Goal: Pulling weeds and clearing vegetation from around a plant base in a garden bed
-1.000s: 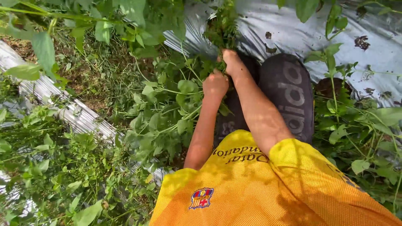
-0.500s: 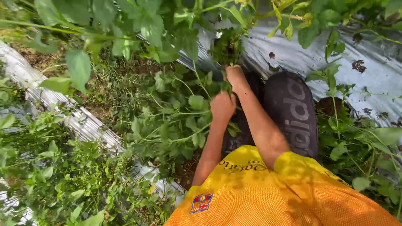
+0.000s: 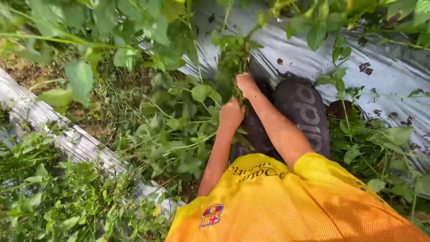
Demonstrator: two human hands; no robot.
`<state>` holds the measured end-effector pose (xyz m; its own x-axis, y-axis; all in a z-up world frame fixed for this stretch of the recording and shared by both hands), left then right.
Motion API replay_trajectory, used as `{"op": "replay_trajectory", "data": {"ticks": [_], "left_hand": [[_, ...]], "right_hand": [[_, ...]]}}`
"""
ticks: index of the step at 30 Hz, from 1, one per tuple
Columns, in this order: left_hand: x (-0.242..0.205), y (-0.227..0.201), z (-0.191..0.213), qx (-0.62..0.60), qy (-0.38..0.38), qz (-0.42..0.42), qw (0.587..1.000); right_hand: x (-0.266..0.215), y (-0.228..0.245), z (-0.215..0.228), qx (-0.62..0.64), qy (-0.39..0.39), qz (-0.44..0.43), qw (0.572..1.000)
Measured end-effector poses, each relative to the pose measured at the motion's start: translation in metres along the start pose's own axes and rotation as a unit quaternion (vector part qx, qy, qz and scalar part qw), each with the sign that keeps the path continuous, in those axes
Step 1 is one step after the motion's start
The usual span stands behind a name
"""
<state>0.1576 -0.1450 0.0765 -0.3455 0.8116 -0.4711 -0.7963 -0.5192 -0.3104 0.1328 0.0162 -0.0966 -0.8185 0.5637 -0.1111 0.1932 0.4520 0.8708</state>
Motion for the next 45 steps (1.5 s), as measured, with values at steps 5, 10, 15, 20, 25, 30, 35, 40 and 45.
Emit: {"op": "replay_trajectory", "data": {"ticks": [5, 10, 15, 20, 25, 30, 35, 40, 45], "left_hand": [[-0.014, -0.008, -0.004, 0.076, -0.042, -0.038, 0.995], [-0.006, 0.007, -0.034, 0.075, -0.130, -0.029, 0.988], [-0.005, 0.009, -0.024, 0.031, -0.137, -0.040, 0.989], [-0.020, 0.018, -0.029, 0.065, -0.185, -0.044, 0.980], [-0.045, 0.037, -0.070, -0.056, -0.241, -0.025, 0.969], [-0.064, 0.053, -0.092, -0.160, -0.268, 0.065, 0.948], [-0.039, 0.121, -0.133, -0.123, -0.239, 0.292, 0.918], [0.070, 0.193, -0.239, -0.007, -0.097, 0.374, 0.922], [0.087, 0.168, -0.203, -0.037, -0.045, 0.361, 0.931]], "right_hand": [[-0.022, 0.003, 0.008, 0.031, 0.101, 0.102, 0.989], [-0.002, 0.000, 0.015, 0.063, 0.175, 0.180, 0.966], [0.010, -0.002, 0.019, 0.103, 0.249, 0.265, 0.926], [0.006, -0.003, -0.002, 0.157, 0.328, 0.360, 0.859], [-0.050, 0.073, -0.098, -0.190, -0.044, -0.305, 0.932], [-0.084, 0.123, -0.153, -0.225, 0.097, -0.299, 0.922], [-0.097, 0.112, -0.092, -0.341, 0.205, -0.301, 0.867], [-0.051, 0.109, 0.048, -0.397, -0.007, -0.074, 0.915], [0.036, 0.138, 0.081, -0.557, 0.003, 0.114, 0.823]]}}
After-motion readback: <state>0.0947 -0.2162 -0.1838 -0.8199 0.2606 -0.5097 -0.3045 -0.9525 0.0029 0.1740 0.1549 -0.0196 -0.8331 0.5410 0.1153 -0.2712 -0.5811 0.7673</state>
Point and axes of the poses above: each hand's wrist, its own x-axis towards the middle knuckle, its own z-axis out of the back of the hand, y = z × x, the point moved 1 cm from there along x, towards the middle knuckle, and after that the axes turned 10 degrees about y, right-handed, at the moved point
